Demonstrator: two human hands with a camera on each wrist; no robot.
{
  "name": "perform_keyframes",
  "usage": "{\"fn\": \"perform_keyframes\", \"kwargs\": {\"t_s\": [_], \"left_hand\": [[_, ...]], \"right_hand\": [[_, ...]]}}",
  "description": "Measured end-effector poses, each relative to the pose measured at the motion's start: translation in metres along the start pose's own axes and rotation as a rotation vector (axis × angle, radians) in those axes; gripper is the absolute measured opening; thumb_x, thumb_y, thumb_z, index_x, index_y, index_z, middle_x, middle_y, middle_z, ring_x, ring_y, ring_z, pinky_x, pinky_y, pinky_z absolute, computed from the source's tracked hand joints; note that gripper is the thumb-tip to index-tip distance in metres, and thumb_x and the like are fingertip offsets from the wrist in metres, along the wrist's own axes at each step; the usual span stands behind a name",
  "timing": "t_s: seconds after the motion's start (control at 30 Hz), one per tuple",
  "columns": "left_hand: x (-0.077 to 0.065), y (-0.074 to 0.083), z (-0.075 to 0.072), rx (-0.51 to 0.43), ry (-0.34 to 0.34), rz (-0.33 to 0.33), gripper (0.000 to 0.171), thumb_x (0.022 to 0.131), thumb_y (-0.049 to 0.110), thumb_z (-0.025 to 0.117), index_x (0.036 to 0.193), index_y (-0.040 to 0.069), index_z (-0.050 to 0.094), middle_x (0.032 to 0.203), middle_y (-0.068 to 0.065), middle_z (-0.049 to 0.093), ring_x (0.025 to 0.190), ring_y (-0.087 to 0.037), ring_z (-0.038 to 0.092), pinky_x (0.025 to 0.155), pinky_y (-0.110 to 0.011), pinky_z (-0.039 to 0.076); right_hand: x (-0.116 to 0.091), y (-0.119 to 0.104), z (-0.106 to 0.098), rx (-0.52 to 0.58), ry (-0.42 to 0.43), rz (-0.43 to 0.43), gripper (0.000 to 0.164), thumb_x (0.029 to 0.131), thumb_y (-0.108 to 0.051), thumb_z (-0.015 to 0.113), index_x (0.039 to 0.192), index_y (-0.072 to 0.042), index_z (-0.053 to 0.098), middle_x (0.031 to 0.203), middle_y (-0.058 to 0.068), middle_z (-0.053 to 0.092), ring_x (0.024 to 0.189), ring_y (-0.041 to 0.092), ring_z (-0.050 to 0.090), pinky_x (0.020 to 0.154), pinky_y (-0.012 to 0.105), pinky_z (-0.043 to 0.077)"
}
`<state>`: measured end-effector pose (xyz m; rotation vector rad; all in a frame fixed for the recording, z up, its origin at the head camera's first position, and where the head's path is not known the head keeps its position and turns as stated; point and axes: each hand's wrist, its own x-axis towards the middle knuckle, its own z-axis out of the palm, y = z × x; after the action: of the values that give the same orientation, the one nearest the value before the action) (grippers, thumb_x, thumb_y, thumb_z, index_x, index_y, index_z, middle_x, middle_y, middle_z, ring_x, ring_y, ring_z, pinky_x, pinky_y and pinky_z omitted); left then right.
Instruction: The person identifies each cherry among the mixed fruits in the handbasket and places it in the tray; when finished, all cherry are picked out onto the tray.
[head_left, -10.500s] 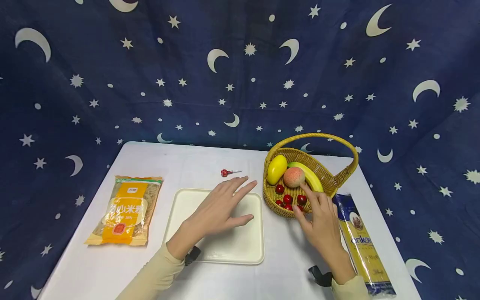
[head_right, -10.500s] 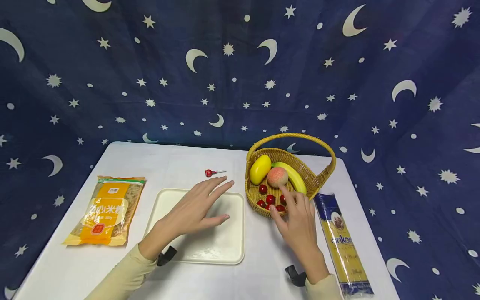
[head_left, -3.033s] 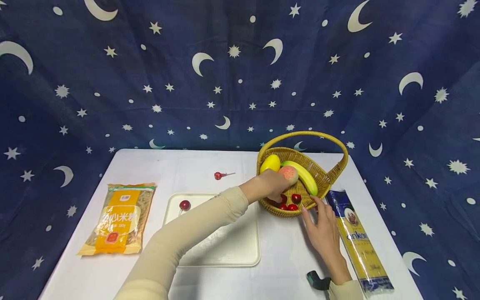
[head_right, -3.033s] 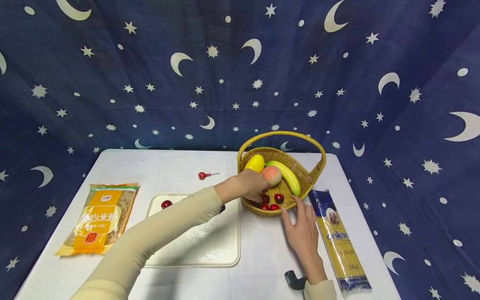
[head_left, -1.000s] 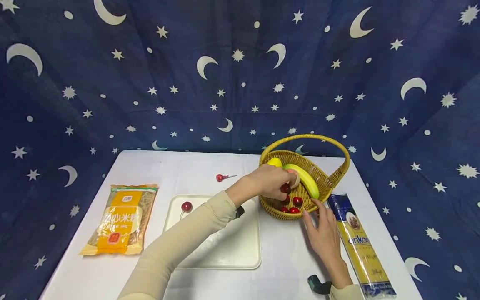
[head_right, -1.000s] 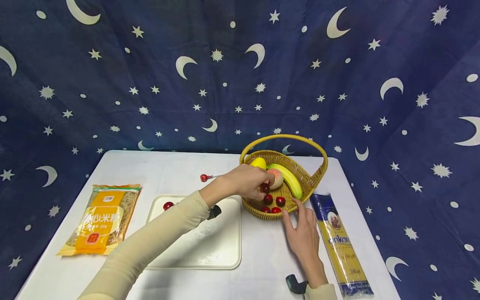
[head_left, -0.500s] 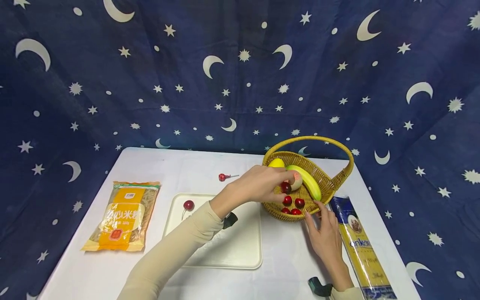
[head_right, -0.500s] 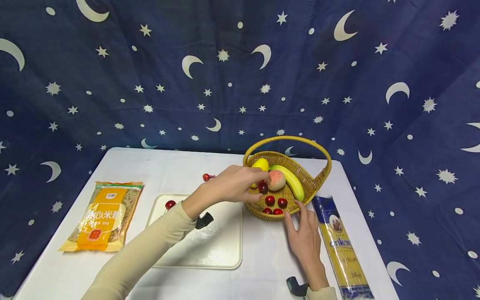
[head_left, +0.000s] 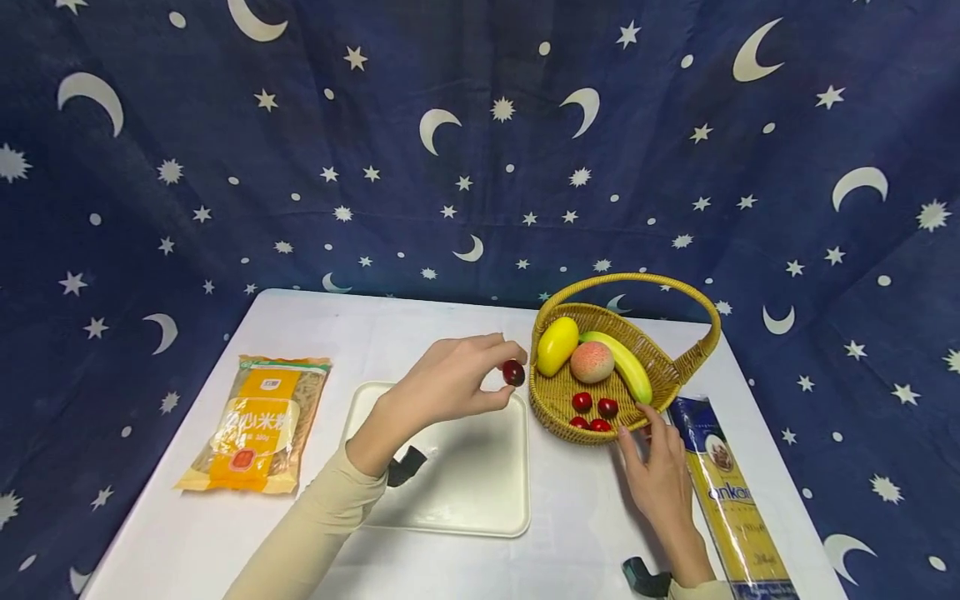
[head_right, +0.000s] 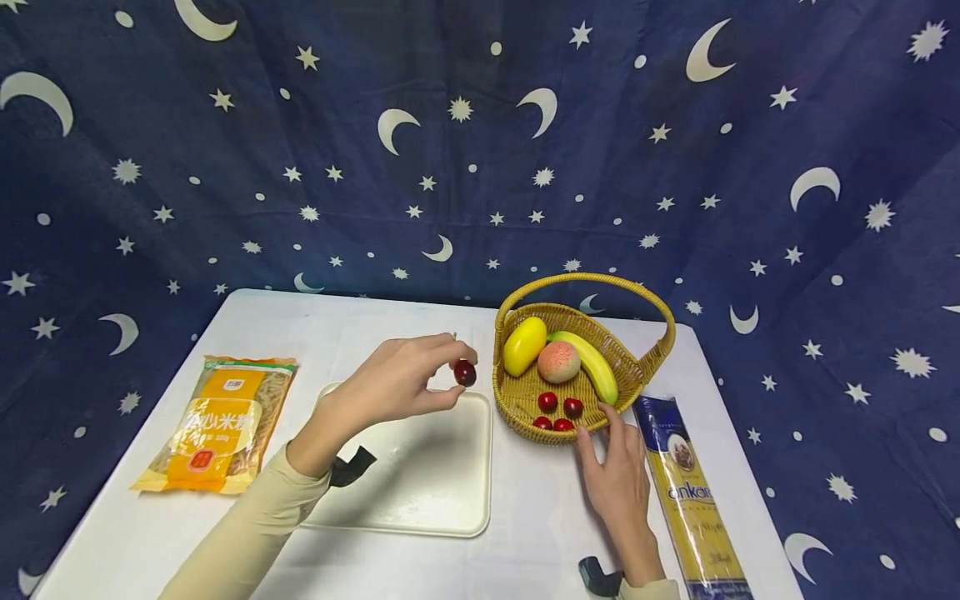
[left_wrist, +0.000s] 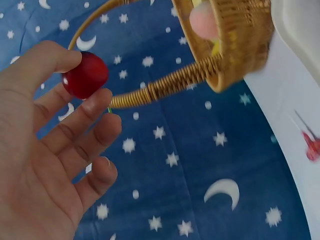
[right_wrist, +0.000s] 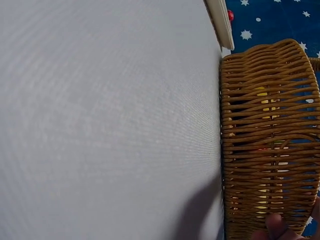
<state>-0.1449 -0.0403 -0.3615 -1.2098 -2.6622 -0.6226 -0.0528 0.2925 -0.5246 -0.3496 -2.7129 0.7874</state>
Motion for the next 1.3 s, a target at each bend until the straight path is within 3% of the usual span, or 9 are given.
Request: {"fn": "perform_keyframes", "kwargs": {"t_s": [0.3, 0.57, 0.8, 1.07, 1.3], "left_hand": [[-0.04, -0.022, -0.007, 0.067, 0.102, -0.103, 0.025, 0.088, 0.023, 0.077, 0.111, 0.029, 0.071, 0.092, 0.016, 0.066, 0.071, -0.003, 0.057, 0.061, -0.025, 0.047], [-0.07, -0.033, -0.006, 0.109, 0.118, -0.174, 0.026, 0.087, 0.022, 0.079, 0.112, 0.027, 0.071, 0.095, 0.013, 0.07, 0.075, -0.01, 0.066, 0.063, -0.028, 0.051], [-0.086, -0.041, -0.002, 0.133, 0.103, -0.211, 0.03, 0.084, 0.019, 0.082, 0.112, 0.026, 0.072, 0.088, 0.012, 0.065, 0.064, -0.007, 0.049, 0.056, -0.024, 0.042], [-0.096, -0.053, 0.018, 0.181, 0.049, -0.255, 0.027, 0.083, 0.017, 0.083, 0.108, 0.025, 0.075, 0.086, 0.011, 0.062, 0.071, -0.008, 0.049, 0.06, -0.026, 0.044], [-0.103, -0.064, 0.041, 0.17, -0.003, -0.271, 0.024, 0.082, 0.014, 0.081, 0.102, 0.024, 0.075, 0.082, 0.008, 0.059, 0.071, -0.009, 0.047, 0.06, -0.025, 0.041]], "right_hand": [[0.0, 0.002, -0.003, 0.026, 0.011, 0.0, 0.054, 0.106, -0.037, 0.062, 0.155, -0.017, 0.048, 0.118, 0.019, 0.059, 0.103, 0.035, 0.052, 0.077, 0.044, 0.037], [0.0, 0.003, -0.003, 0.043, 0.029, -0.02, 0.054, 0.106, -0.034, 0.063, 0.155, -0.015, 0.048, 0.119, 0.021, 0.06, 0.106, 0.037, 0.054, 0.079, 0.047, 0.038], [-0.001, 0.002, -0.001, 0.043, 0.016, -0.008, 0.054, 0.107, -0.034, 0.062, 0.156, -0.015, 0.047, 0.121, 0.022, 0.06, 0.108, 0.037, 0.054, 0.081, 0.048, 0.038], [-0.001, 0.001, 0.001, 0.049, 0.011, -0.009, 0.055, 0.107, -0.034, 0.062, 0.156, -0.014, 0.047, 0.123, 0.023, 0.059, 0.109, 0.038, 0.053, 0.081, 0.048, 0.037], [-0.002, -0.002, 0.003, 0.061, 0.007, -0.013, 0.055, 0.107, -0.034, 0.062, 0.156, -0.014, 0.047, 0.121, 0.022, 0.059, 0.107, 0.037, 0.052, 0.081, 0.047, 0.036]]}}
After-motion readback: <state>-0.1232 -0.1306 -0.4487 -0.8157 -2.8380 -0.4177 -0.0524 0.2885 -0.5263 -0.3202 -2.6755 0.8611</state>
